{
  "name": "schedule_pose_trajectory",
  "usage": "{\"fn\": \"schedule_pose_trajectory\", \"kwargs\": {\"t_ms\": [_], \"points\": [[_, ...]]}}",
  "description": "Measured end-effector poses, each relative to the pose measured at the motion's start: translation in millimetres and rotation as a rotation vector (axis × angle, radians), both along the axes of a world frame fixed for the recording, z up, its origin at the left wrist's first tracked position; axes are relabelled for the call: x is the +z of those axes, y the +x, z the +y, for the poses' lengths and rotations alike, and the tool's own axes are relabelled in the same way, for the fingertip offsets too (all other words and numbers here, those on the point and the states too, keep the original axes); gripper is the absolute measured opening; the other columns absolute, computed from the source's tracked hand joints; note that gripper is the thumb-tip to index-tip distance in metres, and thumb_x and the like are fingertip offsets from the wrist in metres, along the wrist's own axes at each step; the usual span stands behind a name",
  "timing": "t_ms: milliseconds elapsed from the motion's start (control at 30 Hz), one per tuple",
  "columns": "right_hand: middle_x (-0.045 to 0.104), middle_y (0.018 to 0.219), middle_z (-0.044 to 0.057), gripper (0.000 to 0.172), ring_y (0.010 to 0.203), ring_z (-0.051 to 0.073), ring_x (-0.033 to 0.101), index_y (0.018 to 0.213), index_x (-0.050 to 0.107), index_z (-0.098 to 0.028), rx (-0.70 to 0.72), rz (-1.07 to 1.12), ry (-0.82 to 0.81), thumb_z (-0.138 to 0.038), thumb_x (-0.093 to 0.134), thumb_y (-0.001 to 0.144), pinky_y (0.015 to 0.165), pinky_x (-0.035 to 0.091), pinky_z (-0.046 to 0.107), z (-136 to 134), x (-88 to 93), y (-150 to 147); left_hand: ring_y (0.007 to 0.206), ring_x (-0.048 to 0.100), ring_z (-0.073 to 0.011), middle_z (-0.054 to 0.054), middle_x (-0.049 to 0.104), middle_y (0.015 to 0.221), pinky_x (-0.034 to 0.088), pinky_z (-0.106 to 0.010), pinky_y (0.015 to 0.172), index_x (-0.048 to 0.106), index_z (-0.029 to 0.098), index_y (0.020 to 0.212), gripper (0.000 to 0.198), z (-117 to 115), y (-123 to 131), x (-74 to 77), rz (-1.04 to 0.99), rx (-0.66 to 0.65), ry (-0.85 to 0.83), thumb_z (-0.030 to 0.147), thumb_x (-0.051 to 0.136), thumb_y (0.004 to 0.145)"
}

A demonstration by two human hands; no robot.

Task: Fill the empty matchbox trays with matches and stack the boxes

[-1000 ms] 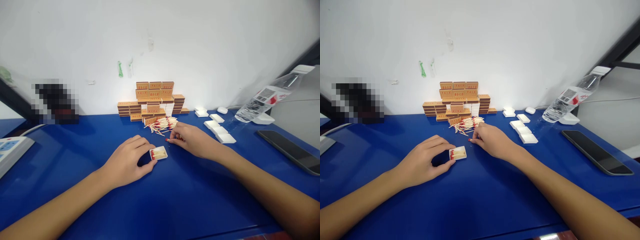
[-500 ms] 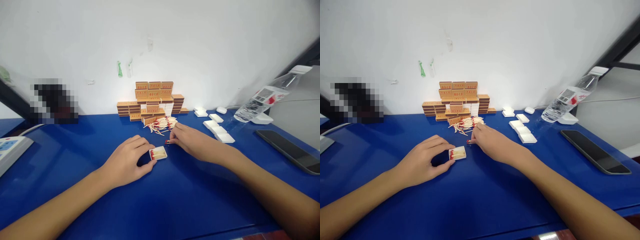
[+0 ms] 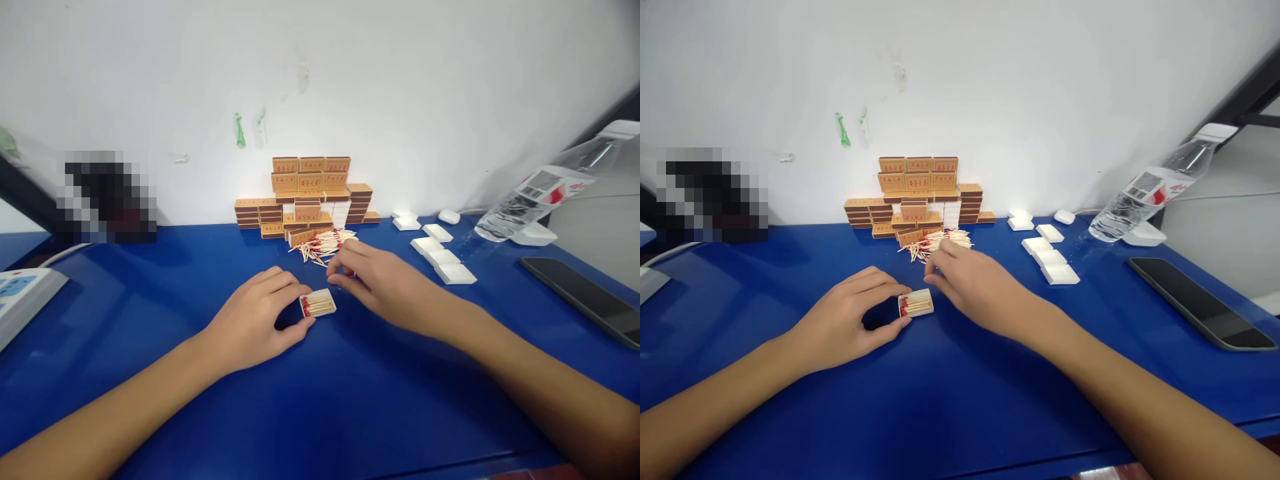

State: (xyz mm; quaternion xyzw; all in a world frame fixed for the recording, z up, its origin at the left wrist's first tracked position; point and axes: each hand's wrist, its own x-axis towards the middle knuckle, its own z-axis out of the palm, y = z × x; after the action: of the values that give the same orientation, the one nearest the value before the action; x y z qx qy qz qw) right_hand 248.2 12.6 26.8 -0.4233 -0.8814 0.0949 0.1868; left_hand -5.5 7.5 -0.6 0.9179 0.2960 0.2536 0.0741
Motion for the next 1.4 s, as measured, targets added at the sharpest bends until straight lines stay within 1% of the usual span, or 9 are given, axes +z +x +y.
{"fn": "schedule_pose_trajectory", "kwargs": {"t_ms": [167,267,367,600,667,767,933,1133,1400], "points": [[0.063,0.104,0.008,0.007,0.089,0.022,0.061,0.098,0.066,-0.018,-0.024,-0.091,-0.047,-0.023,0.061,0.102,0.077,0.047,0.035,13.7,0.4,20.4,0.096,0.065,-0.0236,-0.008,0.073,0.106,0.056,-0.043,0.089,0.07,0.017,0.12,0.024,-0.2,-0.8,0.3,-0.03,-0.003,0.001,0.028,0.068,0.098],[0.064,0.103,0.009,0.014,0.091,0.023,0.061,0.094,0.065,-0.017,-0.019,-0.153,-0.114,-0.023,0.057,0.104,0.08,0.048,0.037,17.2,-4.5,22.2,0.096,0.064,-0.0237,-0.008,0.073,0.106,0.056,-0.043,0.089,0.071,0.017,0.12,0.024,0.2,-1.2,-0.1,-0.029,-0.003,0.002,0.028,0.068,0.098],[0.064,0.103,0.009,0.019,0.092,0.023,0.061,0.092,0.063,-0.018,-0.003,-0.137,-0.11,-0.024,0.052,0.107,0.082,0.048,0.037,12.1,-4.9,16.6,0.095,0.064,-0.0239,-0.008,0.073,0.105,0.056,-0.043,0.088,0.071,0.017,0.119,0.024,0.4,-1.2,-0.4,-0.016,0.01,-0.016,0.028,0.068,0.098],[0.065,0.104,0.007,0.01,0.094,0.021,0.063,0.104,0.064,-0.019,0.042,0.031,-0.025,-0.022,0.055,0.106,0.083,0.048,0.033,-8.3,-2.4,-10.2,0.096,0.065,-0.0251,-0.008,0.073,0.105,0.056,-0.043,0.089,0.066,0.016,0.125,0.031,-2.0,0.8,0.7,-0.011,0.034,-0.013,0.031,0.067,0.098],[0.066,0.102,0.008,0.01,0.094,0.022,0.063,0.104,0.064,-0.019,0.004,0.029,0.022,-0.023,0.056,0.105,0.083,0.047,0.034,1.0,-2.6,-0.7,0.098,0.065,-0.0255,-0.008,0.073,0.106,0.057,-0.044,0.09,0.064,0.016,0.13,0.035,-2.1,0.8,1.0,-0.01,0.042,-0.008,0.031,0.068,0.098],[0.064,0.099,0.008,0.013,0.089,0.023,0.061,0.1,0.066,-0.019,-0.099,-0.035,0.095,-0.022,0.054,0.102,0.079,0.047,0.036,25.4,1.1,34.9,0.101,0.066,-0.0258,-0.009,0.074,0.11,0.057,-0.046,0.094,0.064,0.016,0.131,0.037,-2.2,0.7,1.3,-0.015,0.036,-0.003,0.031,0.068,0.098],[0.064,0.106,0.009,0.024,0.093,0.025,0.061,0.114,0.073,-0.025,-0.007,-0.101,-0.055,-0.026,0.054,0.099,0.08,0.049,0.039,47.1,12.5,82.9,0.1,0.066,-0.0264,-0.009,0.074,0.11,0.057,-0.047,0.094,0.065,0.016,0.13,0.035,-3.3,0.2,0.8,-0.008,0.017,0.01,0.03,0.068,0.098],[0.063,0.114,0.011,0.026,0.112,0.029,0.057,0.121,0.073,-0.027,0.105,-0.09,-0.187,-0.036,0.056,0.104,0.096,0.049,0.045,41.4,6.6,70.6,0.102,0.067,-0.0271,-0.01,0.074,0.112,0.057,-0.048,0.095,0.065,0.017,0.131,0.035,-0.8,-0.5,-0.9,0.003,0.015,0.004,0.032,0.067,0.099],[0.064,0.106,0.009,0.024,0.101,0.025,0.058,0.104,0.073,-0.022,0.059,-0.106,-0.138,-0.042,0.06,0.104,0.088,0.047,0.04,45.5,-3.8,70.0,0.102,0.067,-0.0277,-0.011,0.074,0.111,0.057,-0.048,0.095,0.066,0.017,0.131,0.036,-0.1,0.3,-0.1,0.016,0.016,0.01,0.031,0.068,0.098]]}}
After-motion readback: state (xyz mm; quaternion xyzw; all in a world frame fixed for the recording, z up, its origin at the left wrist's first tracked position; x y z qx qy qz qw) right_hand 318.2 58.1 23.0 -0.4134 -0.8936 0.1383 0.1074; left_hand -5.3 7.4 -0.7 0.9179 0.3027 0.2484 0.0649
